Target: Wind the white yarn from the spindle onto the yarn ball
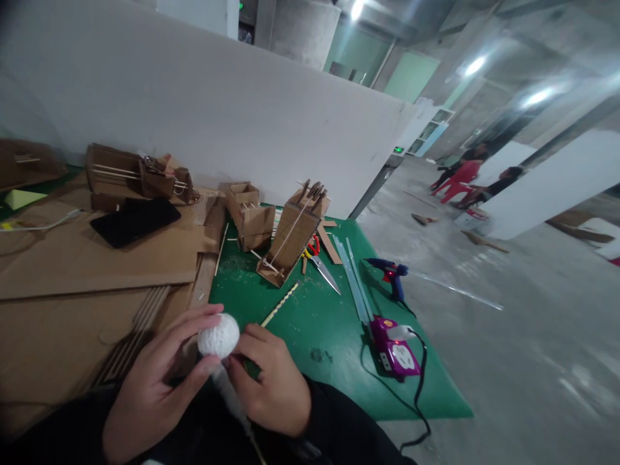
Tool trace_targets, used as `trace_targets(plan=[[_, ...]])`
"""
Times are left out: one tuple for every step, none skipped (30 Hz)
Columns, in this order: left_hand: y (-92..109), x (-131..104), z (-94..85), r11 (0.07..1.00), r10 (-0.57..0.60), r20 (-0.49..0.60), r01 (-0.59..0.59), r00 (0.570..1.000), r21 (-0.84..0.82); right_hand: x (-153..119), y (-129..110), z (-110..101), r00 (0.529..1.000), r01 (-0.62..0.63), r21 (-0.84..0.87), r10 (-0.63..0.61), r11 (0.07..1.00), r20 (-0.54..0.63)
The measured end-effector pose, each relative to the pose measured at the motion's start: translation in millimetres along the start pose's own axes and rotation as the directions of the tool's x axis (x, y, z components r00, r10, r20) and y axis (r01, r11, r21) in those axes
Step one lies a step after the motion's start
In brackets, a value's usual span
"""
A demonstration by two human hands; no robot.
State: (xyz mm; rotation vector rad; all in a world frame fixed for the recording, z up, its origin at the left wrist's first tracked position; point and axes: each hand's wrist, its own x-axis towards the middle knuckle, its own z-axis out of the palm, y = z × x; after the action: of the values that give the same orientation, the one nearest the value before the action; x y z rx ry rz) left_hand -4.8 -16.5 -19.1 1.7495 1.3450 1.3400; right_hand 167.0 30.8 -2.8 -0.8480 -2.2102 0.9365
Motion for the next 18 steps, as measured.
trace_targets(plan=[[-1, 0, 1.0, 1.0, -0.01, -0.001, 0.01, 1.0, -0.002, -2, -2, -1, 1.0, 0.015, 0.004, -0.015, 1.0, 0.016], [-1, 0, 1.9, 0.999, -0.032, 0.001, 0.032, 0.999, -0.014, -3, -4, -2, 0.999, 0.034, 0.002, -0.034, 0.999, 0.028], [-3, 0, 2.6, 0.997, -0.061, 0.004, 0.061, 0.998, -0.036, -5, -6, -3, 0.998, 0.057, -0.005, -0.057, 0.998, 0.035], [-4, 0, 3.0, 0.993, -0.093, 0.013, 0.094, 0.996, -0.065, -6, -8, -5, 0.996, 0.08, -0.019, -0.079, 0.997, 0.039], [-5, 0, 3.0, 0.988, -0.121, 0.03, 0.123, 0.992, -0.092, -7, -10, -7, 0.994, 0.101, -0.036, -0.099, 0.994, 0.04], [-5, 0, 2.8, 0.984, -0.137, 0.054, 0.142, 0.989, -0.111, -7, -13, -10, 0.992, 0.122, -0.055, -0.12, 0.991, 0.046], [-5, 0, 2.3, 0.981, -0.139, 0.08, 0.148, 0.987, -0.122, -8, -16, -13, 0.989, 0.143, -0.08, -0.139, 0.986, 0.055], [-5, 0, 1.7, 0.981, -0.134, 0.108, 0.148, 0.985, -0.128, -7, -19, -17, 0.985, 0.167, -0.111, -0.16, 0.98, 0.068], [-5, 0, 1.0, 0.98, -0.128, 0.136, 0.146, 0.983, -0.133, -6, -23, -21, 0.98, 0.19, -0.147, -0.179, 0.971, 0.086], [-4, 0, 0.3, 0.978, -0.12, 0.16, 0.144, 0.98, -0.148, -5, -27, -26, 0.974, 0.217, -0.18, -0.199, 0.96, 0.111], [-3, 1, -0.3, 0.973, -0.114, 0.181, 0.146, 0.977, -0.176, -3, -30, -31, 0.965, 0.245, -0.204, -0.22, 0.948, 0.14], [-2, 1, -1.0, 0.966, -0.105, 0.2, 0.148, 0.974, -0.214, -1, -32, -37, 0.957, 0.271, -0.22, -0.238, 0.937, 0.166], [-1, 2, -1.7, 0.956, -0.094, 0.217, 0.149, 0.972, -0.252, 1, -34, -41, 0.949, 0.294, -0.225, -0.255, 0.929, 0.186], [0, 2, -2.4, 0.948, -0.083, 0.233, 0.149, 0.969, -0.281, 4, -35, -46, 0.94, 0.315, -0.218, -0.272, 0.924, 0.205], [2, 3, -3.2, 0.944, -0.072, 0.245, 0.146, 0.967, -0.296, 7, -36, -50, 0.932, 0.334, -0.209, -0.29, 0.919, 0.217], [3, 4, -3.9, 0.944, -0.066, 0.257, 0.144, 0.964, -0.298, 11, -35, -53, 0.926, 0.351, -0.199, -0.306, 0.915, 0.223], [4, 4, -4.4, 0.944, -0.063, 0.269, 0.145, 0.961, -0.296, 15, -34, -56, 0.921, 0.361, -0.189, -0.317, 0.913, 0.225], [5, 4, -4.7, 0.941, -0.065, 0.282, 0.152, 0.957, -0.301, 19, -32, -58, 0.918, 0.367, -0.173, -0.326, 0.914, 0.226]])
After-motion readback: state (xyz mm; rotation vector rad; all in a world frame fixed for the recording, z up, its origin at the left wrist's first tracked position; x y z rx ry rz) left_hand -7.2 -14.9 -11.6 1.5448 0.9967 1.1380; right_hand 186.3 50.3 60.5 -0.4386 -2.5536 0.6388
